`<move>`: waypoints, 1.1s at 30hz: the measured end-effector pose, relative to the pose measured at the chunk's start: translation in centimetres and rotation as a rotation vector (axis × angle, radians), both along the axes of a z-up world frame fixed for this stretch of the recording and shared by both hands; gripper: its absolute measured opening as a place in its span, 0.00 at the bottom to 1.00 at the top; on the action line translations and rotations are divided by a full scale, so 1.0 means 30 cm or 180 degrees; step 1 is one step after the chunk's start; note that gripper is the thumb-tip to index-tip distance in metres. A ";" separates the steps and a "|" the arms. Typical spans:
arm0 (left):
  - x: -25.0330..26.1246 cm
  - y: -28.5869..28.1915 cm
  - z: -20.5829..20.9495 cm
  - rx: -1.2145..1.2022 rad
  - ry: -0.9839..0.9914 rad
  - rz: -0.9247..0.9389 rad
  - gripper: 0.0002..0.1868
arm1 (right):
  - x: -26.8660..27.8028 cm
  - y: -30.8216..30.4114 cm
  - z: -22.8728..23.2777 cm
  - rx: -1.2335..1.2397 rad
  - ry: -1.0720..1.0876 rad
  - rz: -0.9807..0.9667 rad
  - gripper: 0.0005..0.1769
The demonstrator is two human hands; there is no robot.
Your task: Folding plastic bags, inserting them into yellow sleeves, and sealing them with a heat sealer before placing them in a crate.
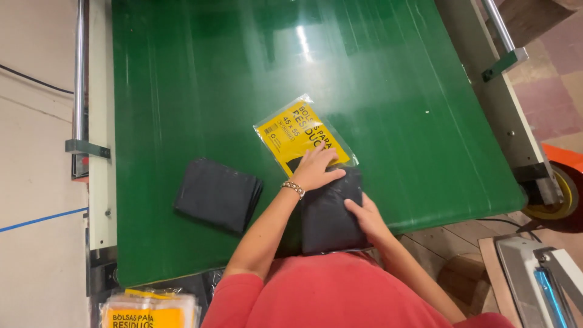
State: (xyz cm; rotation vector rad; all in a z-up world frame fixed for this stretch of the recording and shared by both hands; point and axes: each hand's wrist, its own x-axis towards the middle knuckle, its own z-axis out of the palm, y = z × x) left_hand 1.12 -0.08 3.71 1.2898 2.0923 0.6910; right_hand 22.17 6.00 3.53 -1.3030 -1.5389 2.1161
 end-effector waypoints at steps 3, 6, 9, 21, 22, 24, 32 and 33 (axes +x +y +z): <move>0.013 0.023 -0.086 0.0227 0.0325 -0.0087 0.17 | -0.068 0.046 -0.029 0.0409 -0.0001 0.0778 0.11; 0.024 0.047 -0.126 0.0880 0.0719 0.0369 0.04 | -0.112 0.110 -0.053 0.0822 0.0036 0.1295 0.11; 0.029 0.053 -0.085 0.1011 0.0709 0.0583 0.05 | -0.127 0.126 -0.021 0.1068 0.0118 0.1682 0.11; 0.050 -0.274 0.073 0.1376 0.2031 0.0977 0.07 | -0.164 0.269 -0.133 0.1351 -0.0051 0.0718 0.13; 0.057 -0.325 0.114 0.0471 0.1587 0.1360 0.13 | -0.191 0.290 -0.130 0.0931 -0.0187 0.0792 0.16; 0.062 -0.394 0.112 -0.0443 0.1104 0.1719 0.20 | -0.228 0.315 -0.117 0.0500 -0.0335 0.0870 0.21; 0.047 -0.434 -0.118 -0.0775 0.0049 0.1826 0.13 | -0.264 0.347 -0.108 0.0639 -0.0484 0.1550 0.12; 0.059 -0.436 -0.084 -0.0757 0.0049 0.1846 0.13 | -0.264 0.348 -0.108 0.0659 -0.0480 0.1568 0.12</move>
